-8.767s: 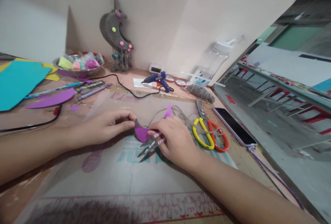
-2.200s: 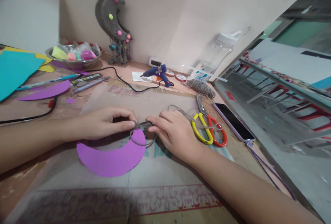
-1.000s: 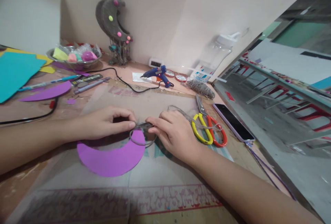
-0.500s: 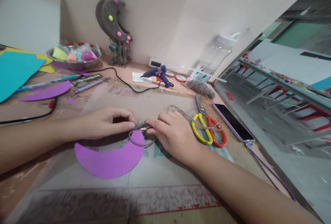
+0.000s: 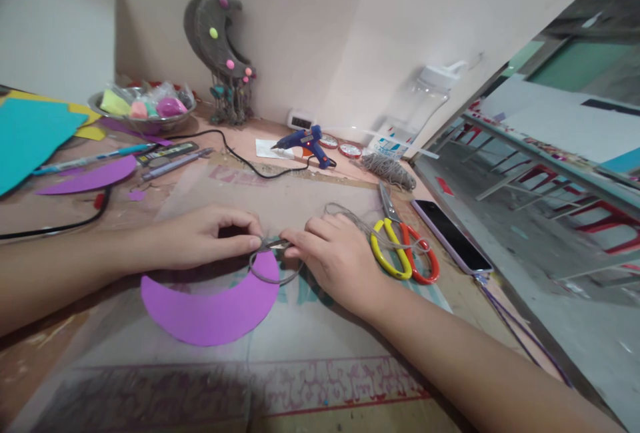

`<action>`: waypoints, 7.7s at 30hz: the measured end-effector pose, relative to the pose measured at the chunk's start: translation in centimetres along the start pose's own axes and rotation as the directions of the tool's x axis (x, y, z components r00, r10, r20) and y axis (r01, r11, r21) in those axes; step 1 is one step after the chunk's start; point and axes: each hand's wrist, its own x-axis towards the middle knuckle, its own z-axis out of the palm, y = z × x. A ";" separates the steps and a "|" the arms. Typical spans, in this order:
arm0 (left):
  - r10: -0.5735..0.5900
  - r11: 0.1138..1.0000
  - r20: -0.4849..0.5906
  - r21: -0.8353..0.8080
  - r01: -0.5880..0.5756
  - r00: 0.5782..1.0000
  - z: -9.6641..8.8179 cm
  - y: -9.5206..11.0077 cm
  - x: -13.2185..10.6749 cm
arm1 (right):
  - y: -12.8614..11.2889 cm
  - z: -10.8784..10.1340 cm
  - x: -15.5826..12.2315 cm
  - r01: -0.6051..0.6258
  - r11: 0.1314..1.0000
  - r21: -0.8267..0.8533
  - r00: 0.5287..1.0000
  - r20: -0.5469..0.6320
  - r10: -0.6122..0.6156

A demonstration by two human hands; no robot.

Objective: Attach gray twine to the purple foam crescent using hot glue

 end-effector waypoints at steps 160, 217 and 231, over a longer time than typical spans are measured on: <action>-0.066 0.995 -0.006 -0.070 0.065 0.998 -0.2 0.3 0.0 | 0.2 0.1 -0.1 -0.011 1.000 0.029 0.999 -0.047 0.012; -0.058 0.997 0.023 -0.053 0.059 0.998 -0.2 0.1 0.0 | 0.4 0.0 -0.3 0.027 1.000 0.000 0.999 -0.033 -0.027; -0.048 0.996 0.015 -0.070 0.049 0.999 -0.2 0.3 0.0 | 0.3 -0.1 -0.3 0.062 0.993 -0.101 0.996 -0.058 -0.068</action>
